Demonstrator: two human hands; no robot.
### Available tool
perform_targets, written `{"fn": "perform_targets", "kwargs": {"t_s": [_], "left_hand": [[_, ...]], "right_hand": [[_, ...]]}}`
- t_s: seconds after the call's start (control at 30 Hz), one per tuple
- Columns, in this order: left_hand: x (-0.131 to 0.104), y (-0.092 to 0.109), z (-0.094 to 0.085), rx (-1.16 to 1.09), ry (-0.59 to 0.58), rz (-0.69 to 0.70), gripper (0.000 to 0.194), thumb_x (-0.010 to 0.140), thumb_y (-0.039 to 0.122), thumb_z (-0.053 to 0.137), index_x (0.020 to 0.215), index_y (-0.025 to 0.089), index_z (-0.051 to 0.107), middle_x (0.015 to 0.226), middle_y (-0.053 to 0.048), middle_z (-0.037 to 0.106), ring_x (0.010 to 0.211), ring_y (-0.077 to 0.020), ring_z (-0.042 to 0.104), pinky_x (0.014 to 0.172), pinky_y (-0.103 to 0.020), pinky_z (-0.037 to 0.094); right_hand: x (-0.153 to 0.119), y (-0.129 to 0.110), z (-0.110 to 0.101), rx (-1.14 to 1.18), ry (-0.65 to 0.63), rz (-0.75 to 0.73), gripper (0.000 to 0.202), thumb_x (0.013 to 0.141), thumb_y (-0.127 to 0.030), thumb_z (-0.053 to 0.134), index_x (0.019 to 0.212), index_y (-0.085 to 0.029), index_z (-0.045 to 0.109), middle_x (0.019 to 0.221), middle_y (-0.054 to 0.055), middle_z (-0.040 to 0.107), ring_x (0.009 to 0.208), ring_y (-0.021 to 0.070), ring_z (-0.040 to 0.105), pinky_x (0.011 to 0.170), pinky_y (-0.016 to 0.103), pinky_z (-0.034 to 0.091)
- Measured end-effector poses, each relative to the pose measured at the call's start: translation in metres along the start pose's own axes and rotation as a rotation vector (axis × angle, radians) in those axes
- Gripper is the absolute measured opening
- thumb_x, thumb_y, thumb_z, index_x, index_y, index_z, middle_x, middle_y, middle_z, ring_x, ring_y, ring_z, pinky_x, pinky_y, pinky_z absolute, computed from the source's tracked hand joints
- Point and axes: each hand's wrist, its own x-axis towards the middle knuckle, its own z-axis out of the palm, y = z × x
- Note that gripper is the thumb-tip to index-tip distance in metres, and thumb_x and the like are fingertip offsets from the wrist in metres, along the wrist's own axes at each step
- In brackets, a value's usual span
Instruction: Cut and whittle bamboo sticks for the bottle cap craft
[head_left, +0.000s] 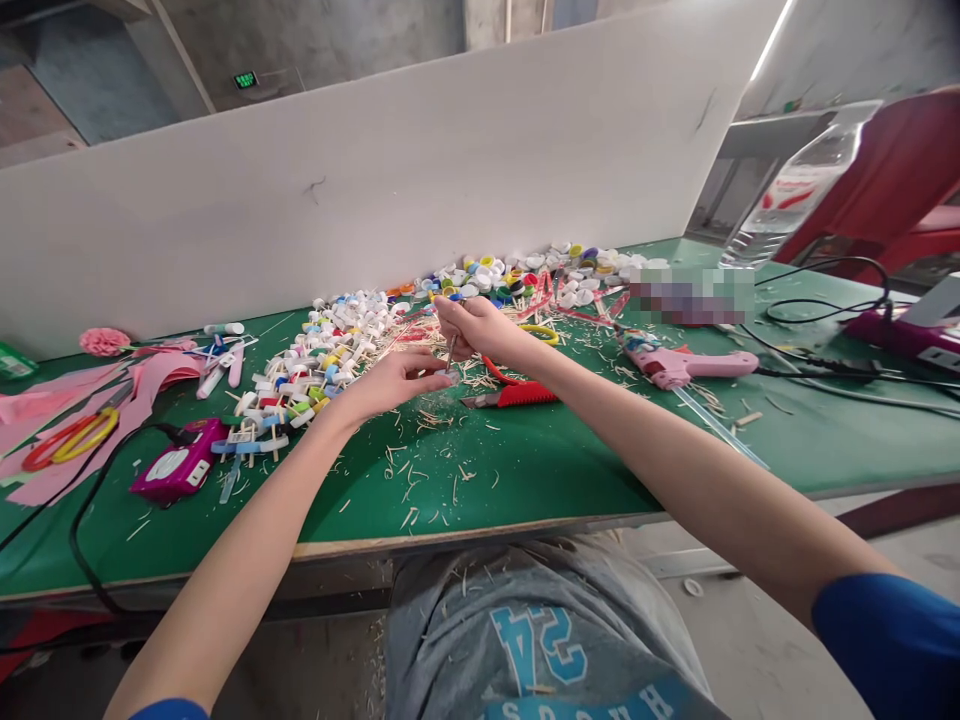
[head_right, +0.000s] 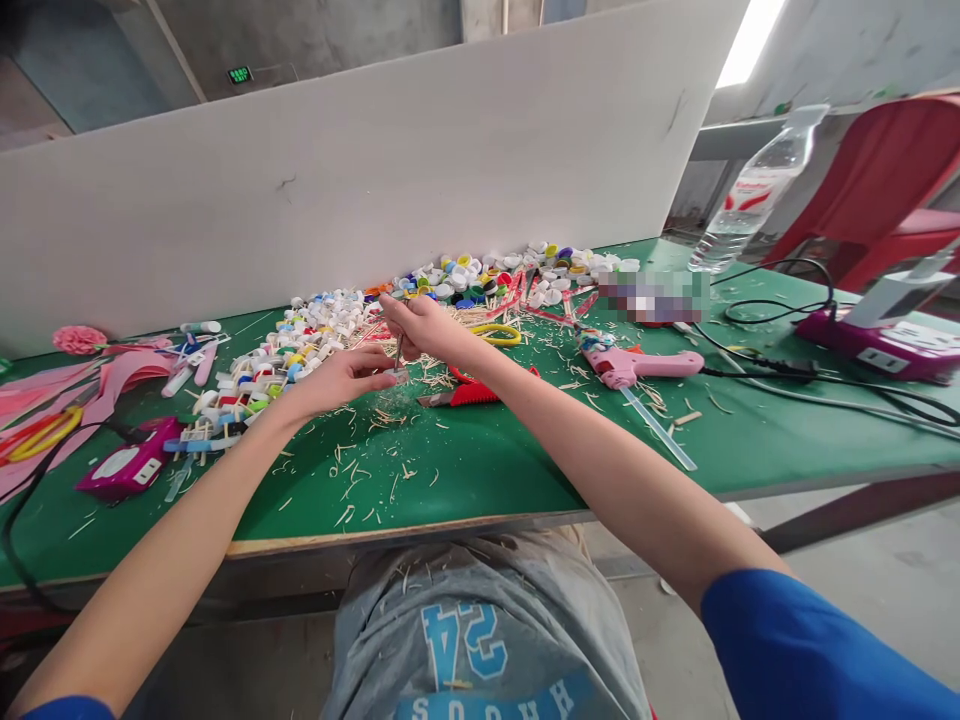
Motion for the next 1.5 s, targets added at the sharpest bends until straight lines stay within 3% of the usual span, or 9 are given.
{"fn": "perform_targets", "kwargs": {"t_s": [0.27,0.43,0.53,0.7,0.8,0.93,1.1,1.33,1.5], "left_hand": [[0.006,-0.013,0.006,0.343,0.201,0.187,0.025,0.086,0.042,0.06,0.094,0.02,0.069,0.088,-0.007,0.06,0.093,-0.0218,0.055,0.088,-0.039,0.046],[0.007,-0.013,0.008,0.458,0.229,0.261,0.026,0.09,0.04,0.054,0.096,0.018,0.066,0.089,-0.008,0.058,0.096,-0.0239,0.052,0.088,-0.04,0.045],[0.005,-0.02,0.006,0.437,0.198,0.267,0.024,0.09,0.04,0.055,0.093,0.02,0.066,0.084,-0.006,0.056,0.091,-0.0222,0.052,0.083,-0.038,0.046],[0.0,-0.035,0.003,0.395,-0.004,0.179,0.022,0.088,0.041,0.057,0.087,0.022,0.068,0.078,-0.004,0.055,0.081,-0.02,0.053,0.073,-0.035,0.046],[-0.001,-0.035,0.004,0.361,0.106,0.165,0.026,0.086,0.045,0.058,0.095,0.022,0.069,0.087,-0.005,0.059,0.089,-0.0216,0.055,0.08,-0.038,0.047],[0.0,-0.034,0.007,0.354,0.212,0.203,0.03,0.084,0.047,0.06,0.096,0.022,0.069,0.098,-0.007,0.063,0.1,-0.0237,0.055,0.089,-0.042,0.048],[-0.001,-0.037,0.007,0.377,0.267,0.236,0.028,0.085,0.046,0.06,0.097,0.022,0.068,0.086,-0.006,0.063,0.092,-0.0229,0.056,0.084,-0.042,0.05],[-0.003,-0.036,0.008,0.378,0.269,0.242,0.029,0.085,0.046,0.059,0.097,0.021,0.066,0.089,-0.007,0.063,0.095,-0.0233,0.054,0.085,-0.042,0.049],[-0.003,-0.033,0.011,0.385,0.258,0.262,0.031,0.086,0.048,0.057,0.099,0.021,0.066,0.09,-0.007,0.063,0.095,-0.0234,0.055,0.085,-0.043,0.049]], "right_hand": [[0.005,0.009,0.015,-0.256,0.341,0.009,0.05,0.1,-0.041,0.032,0.054,-0.023,0.025,0.048,-0.006,0.023,0.047,0.0091,0.025,0.049,0.027,0.025],[0.001,0.008,0.029,-0.438,0.502,-0.02,0.051,0.1,-0.04,0.033,0.053,-0.024,0.026,0.047,-0.005,0.027,0.048,0.0102,0.027,0.052,0.029,0.025],[0.002,0.007,0.024,-0.404,0.439,-0.064,0.051,0.1,-0.039,0.031,0.052,-0.024,0.024,0.047,-0.005,0.025,0.047,0.0098,0.024,0.052,0.03,0.025],[0.009,-0.001,-0.006,-0.223,0.388,-0.156,0.048,0.101,-0.039,0.026,0.056,-0.024,0.022,0.049,-0.006,0.022,0.045,0.0085,0.024,0.05,0.028,0.027],[0.008,0.002,-0.016,-0.332,0.374,-0.098,0.048,0.1,-0.042,0.03,0.055,-0.023,0.026,0.049,-0.005,0.026,0.047,0.009,0.026,0.051,0.028,0.028],[0.004,0.017,-0.014,-0.567,0.162,0.096,0.045,0.097,-0.041,0.038,0.056,-0.022,0.036,0.051,-0.001,0.041,0.051,0.0111,0.035,0.054,0.03,0.03],[0.002,0.018,-0.018,-0.562,-0.002,0.147,0.028,0.093,-0.038,0.043,0.071,-0.021,0.045,0.069,0.002,0.053,0.061,0.0138,0.045,0.058,0.03,0.036],[-0.003,0.005,-0.026,-0.614,0.064,0.217,0.017,0.089,-0.022,0.038,0.093,-0.02,0.054,0.082,0.008,0.06,0.072,0.0198,0.053,0.062,0.034,0.04],[-0.006,0.008,-0.03,-0.635,0.086,0.277,0.011,0.083,-0.02,0.046,0.091,-0.018,0.054,0.088,0.013,0.065,0.078,0.0249,0.057,0.064,0.037,0.041]]}}
